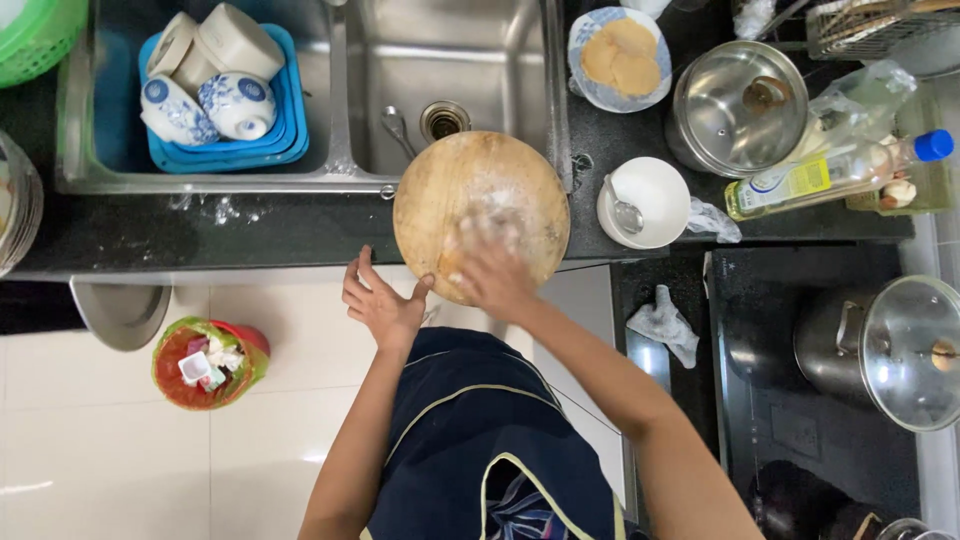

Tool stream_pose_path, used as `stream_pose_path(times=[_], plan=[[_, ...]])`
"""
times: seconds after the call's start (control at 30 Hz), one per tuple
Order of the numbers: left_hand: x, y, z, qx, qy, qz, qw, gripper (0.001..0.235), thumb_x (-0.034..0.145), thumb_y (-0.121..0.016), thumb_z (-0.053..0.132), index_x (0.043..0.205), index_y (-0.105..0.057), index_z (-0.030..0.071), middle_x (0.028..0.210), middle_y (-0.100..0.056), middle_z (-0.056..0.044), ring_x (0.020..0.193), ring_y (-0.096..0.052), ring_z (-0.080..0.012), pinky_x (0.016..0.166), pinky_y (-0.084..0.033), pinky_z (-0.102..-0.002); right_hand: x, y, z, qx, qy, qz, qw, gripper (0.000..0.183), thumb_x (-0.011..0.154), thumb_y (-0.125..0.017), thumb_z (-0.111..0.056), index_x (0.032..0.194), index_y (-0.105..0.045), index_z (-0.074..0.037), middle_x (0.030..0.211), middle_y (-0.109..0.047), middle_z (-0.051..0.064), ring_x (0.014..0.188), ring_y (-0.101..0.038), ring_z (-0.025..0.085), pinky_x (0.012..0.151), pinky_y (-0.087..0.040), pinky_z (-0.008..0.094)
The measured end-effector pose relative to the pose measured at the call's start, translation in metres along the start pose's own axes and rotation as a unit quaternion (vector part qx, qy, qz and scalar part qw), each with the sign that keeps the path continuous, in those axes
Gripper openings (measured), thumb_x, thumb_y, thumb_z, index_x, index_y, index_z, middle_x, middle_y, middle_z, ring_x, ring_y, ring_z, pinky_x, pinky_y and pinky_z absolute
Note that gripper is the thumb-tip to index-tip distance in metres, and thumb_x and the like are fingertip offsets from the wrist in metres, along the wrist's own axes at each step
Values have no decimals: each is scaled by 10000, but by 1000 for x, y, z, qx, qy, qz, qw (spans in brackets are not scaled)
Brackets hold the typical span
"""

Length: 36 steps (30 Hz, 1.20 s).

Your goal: The person kneads a piece of dough by hand on a round wooden board beside the sink, repeatedly folding and pressing it. They sprinkle flour from a packet onto the board and dough, pour a small amount of oil from a bottle, and continue kneading and shaping the dough.

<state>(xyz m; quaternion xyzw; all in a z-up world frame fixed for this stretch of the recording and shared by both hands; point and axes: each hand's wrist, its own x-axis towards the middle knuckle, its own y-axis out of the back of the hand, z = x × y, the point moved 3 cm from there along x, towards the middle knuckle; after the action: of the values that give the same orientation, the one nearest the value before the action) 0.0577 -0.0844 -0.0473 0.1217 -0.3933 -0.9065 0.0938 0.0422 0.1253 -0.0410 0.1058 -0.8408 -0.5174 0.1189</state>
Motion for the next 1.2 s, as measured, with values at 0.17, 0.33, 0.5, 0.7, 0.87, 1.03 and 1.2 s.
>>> stream_pose_path(times=[0.17,0.33,0.5,0.7,0.87,1.03,1.2], plan=[[-3,2,-1,1,-9,-2,1000,1175,671,-951,474,1549,-251,132,1495,-279,-222,1348,-260,-405,1080,-230,-580,31,-9,16,-260,58,-165,950,626,1049,-501,-428,1595,-273,-221,1689,-128,44,1591,-127,302,1207,-86,730],[-1,1,1,14,-11,6,1000,1170,664,-947,462,1548,-250,144,1503,-274,-230,1359,-258,-406,1079,-231,-579,53,14,66,-85,-148,12,985,721,975,-582,-369,1594,-310,-117,1654,-184,194,1508,-146,402,1142,-89,689],[-1,1,3,7,25,-1,1000,1171,653,-946,440,1551,-250,158,1509,-265,-224,1359,-248,-406,1082,-228,-579,-21,-18,43,2,-169,147,975,605,996,-632,-364,1514,-468,-100,1557,-376,261,1449,-328,458,1188,-290,600],[0,3,3,12,18,-14,1000,1162,658,-946,453,1547,-259,157,1512,-269,-221,1363,-247,-403,1079,-236,-578,-1,-27,16,-131,-89,29,987,534,984,-588,-369,1503,-502,-280,1633,-236,213,1499,-266,420,1179,-222,657],[1,1,6,18,0,-5,1000,1179,644,-954,465,1548,-265,152,1518,-262,-233,1373,-243,-411,1091,-226,-589,49,10,49,-221,-59,-66,971,555,1002,-503,-447,1548,-414,-406,1694,-156,83,1554,-199,328,1204,-133,661],[1,1,5,16,33,-6,999,1184,631,-953,456,1548,-261,170,1520,-266,-222,1373,-253,-405,1090,-245,-580,56,34,82,111,-273,38,955,879,877,-584,-476,1615,-151,-273,1671,34,147,1511,-123,347,1166,-143,604],[0,0,6,18,24,-7,1000,1177,642,-954,450,1553,-263,171,1514,-266,-218,1375,-249,-404,1086,-238,-584,52,-19,97,80,-213,33,973,802,985,-603,-448,1627,-200,-186,1693,-185,155,1556,-202,364,1247,-168,592]])
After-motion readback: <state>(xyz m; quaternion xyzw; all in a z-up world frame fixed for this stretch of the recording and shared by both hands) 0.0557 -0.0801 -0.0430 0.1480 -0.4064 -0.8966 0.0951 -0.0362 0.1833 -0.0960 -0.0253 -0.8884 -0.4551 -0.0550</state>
